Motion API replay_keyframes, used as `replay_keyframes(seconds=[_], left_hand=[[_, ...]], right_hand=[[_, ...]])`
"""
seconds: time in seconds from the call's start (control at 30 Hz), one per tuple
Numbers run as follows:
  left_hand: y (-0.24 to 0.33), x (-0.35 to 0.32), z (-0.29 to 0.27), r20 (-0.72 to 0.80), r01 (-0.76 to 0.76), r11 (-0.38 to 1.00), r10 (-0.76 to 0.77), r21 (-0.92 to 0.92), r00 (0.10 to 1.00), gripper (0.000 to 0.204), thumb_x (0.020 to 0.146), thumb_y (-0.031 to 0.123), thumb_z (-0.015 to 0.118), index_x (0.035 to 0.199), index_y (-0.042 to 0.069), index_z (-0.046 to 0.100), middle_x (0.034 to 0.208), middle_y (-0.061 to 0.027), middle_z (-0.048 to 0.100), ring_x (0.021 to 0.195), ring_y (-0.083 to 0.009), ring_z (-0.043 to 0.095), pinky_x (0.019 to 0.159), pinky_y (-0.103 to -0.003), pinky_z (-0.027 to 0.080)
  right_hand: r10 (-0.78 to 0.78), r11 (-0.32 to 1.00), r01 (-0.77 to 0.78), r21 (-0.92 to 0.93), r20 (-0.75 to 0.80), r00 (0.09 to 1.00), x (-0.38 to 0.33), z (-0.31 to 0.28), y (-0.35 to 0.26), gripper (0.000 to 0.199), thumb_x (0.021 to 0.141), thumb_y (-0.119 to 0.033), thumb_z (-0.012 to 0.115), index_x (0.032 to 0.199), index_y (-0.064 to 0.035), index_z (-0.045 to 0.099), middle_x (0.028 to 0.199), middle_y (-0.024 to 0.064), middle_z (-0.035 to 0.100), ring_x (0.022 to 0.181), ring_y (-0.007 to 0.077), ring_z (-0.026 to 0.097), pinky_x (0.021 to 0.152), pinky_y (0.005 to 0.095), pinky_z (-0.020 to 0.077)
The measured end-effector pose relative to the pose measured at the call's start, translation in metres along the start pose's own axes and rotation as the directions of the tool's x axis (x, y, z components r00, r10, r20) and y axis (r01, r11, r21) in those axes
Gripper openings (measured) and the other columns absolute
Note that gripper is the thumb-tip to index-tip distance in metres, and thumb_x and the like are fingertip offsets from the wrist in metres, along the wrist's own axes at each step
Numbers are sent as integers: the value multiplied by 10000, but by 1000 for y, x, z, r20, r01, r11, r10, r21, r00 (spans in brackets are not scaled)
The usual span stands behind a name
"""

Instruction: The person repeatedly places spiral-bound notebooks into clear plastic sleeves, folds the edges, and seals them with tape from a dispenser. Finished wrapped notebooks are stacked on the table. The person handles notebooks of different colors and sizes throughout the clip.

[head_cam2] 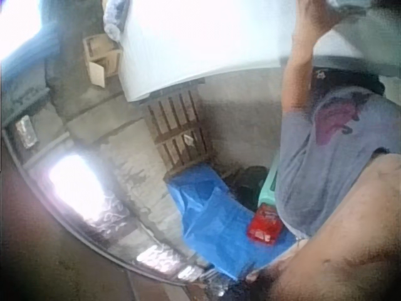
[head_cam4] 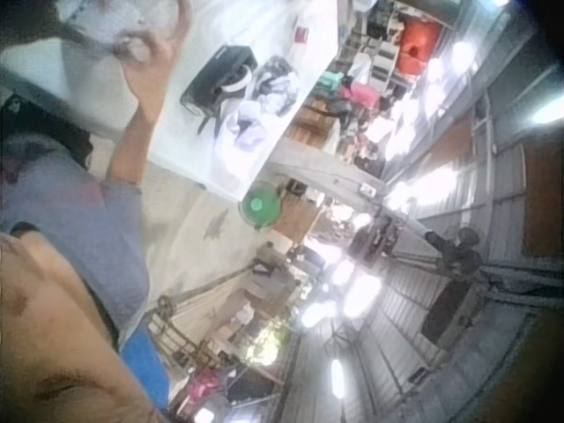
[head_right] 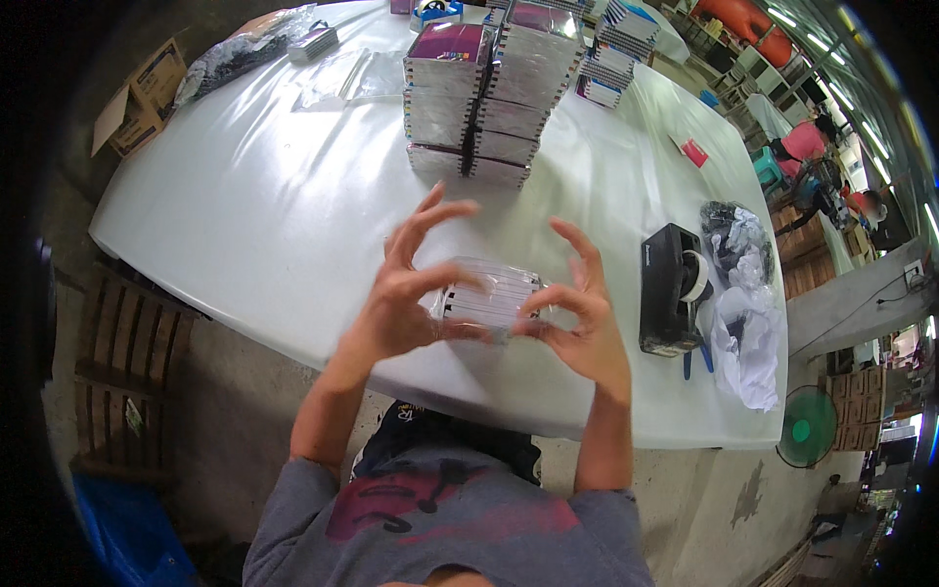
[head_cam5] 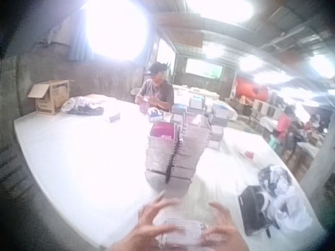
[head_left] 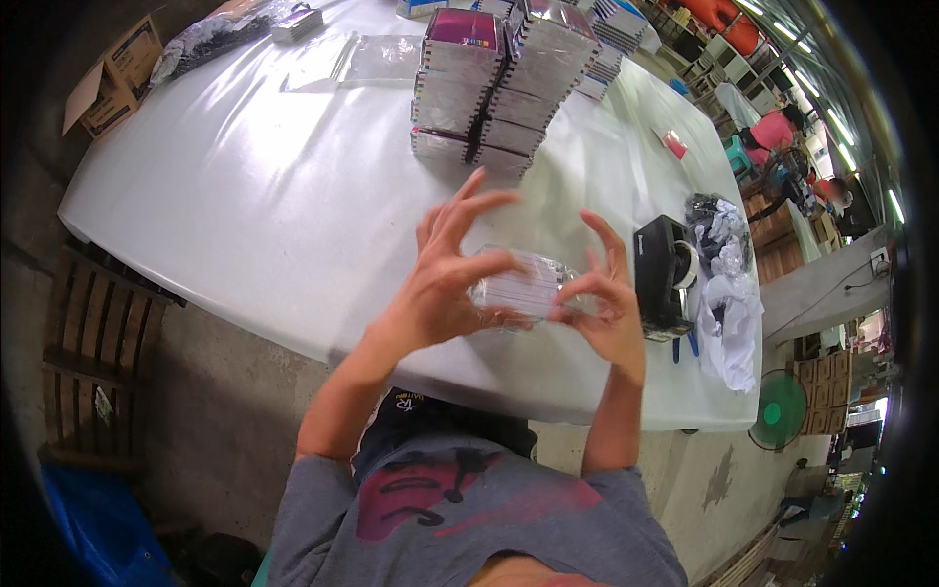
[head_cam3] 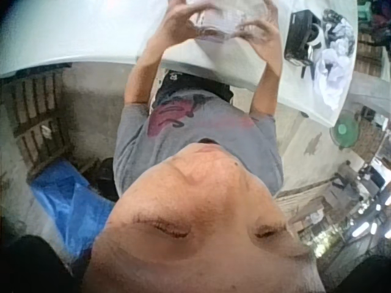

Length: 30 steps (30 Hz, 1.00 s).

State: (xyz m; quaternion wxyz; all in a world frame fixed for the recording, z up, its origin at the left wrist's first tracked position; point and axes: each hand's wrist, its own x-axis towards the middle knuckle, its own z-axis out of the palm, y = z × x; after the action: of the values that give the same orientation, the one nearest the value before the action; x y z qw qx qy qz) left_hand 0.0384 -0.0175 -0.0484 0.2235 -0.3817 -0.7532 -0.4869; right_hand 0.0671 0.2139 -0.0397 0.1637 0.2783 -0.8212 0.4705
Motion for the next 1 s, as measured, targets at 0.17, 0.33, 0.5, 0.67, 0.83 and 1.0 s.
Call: replay_keyframes(seconds=[0.17, 0.33, 0.5, 0.67, 0.83, 1.0], left_hand=[[19, 37, -38, -199, -219, 975, 207, -38, 958, 427, 438, 441, 859, 527, 149, 561, 1156, -64, 575, 1249, -291, 474, 1052, -459, 243], [-25, -24, -61, -331, -152, 987, 129, -44, 935, 766, 447, 717, 751, 802, 45, 650, 985, -133, 587, 899, -236, 581, 777, -342, 459], [-32, -54, 3, 23, 12, 996, -10, -85, 1000, 702, 521, 297, 896, 1146, 87, 656, 1183, -96, 605, 1093, -240, 583, 899, -353, 470], [-37, -62, -13, -83, 140, 977, -154, -162, 985, 746, 526, 273, 890, 1193, 65, 627, 1216, -106, 594, 1126, -247, 568, 946, -360, 454], [-39, -64, 6, 3, 195, 955, -200, -223, 980, 680, 573, 155, 859, 1204, 74, 620, 1229, -115, 588, 1107, -246, 578, 941, -343, 466], [-32, -68, 10, -109, 224, 959, -245, -176, 963, 704, 552, 132, 863, 1209, 69, 615, 1243, -118, 583, 1126, -246, 572, 944, -344, 470]], right_hand=[[-95, 985, 119, 125, -185, 978, 14, -23, -20, 266, 820, -284, 664, 832, -18, 662, 1427, 177, 353, 1358, 345, 284, 1057, 565, 304], [31, 986, 62, 155, -534, 845, -52, -39, 10, 460, 851, -442, 613, 1066, -36, 600, 1383, 204, 396, 1328, 330, 353, 1037, 518, 358], [56, 989, -68, -130, -90, 994, -66, 45, 0, 626, 687, -318, 814, 1184, -24, 574, 1335, 179, 479, 1307, 341, 396, 1076, 491, 305], [20, 998, -39, -44, -361, 932, -62, 29, 3, 757, 628, -235, 856, 1257, 5, 512, 1294, 171, 530, 1281, 335, 433, 1072, 474, 320], [33, 969, -45, -244, -53, 998, -46, 50, -10, 714, 540, -96, 858, 1197, -45, 582, 1287, 149, 543, 1268, 340, 442, 1063, 457, 349], [-6, 976, -22, -217, -128, 992, -48, 34, -4, 676, 539, -107, 860, 1165, -57, 611, 1242, 112, 587, 1222, 332, 502, 1068, 449, 342]])
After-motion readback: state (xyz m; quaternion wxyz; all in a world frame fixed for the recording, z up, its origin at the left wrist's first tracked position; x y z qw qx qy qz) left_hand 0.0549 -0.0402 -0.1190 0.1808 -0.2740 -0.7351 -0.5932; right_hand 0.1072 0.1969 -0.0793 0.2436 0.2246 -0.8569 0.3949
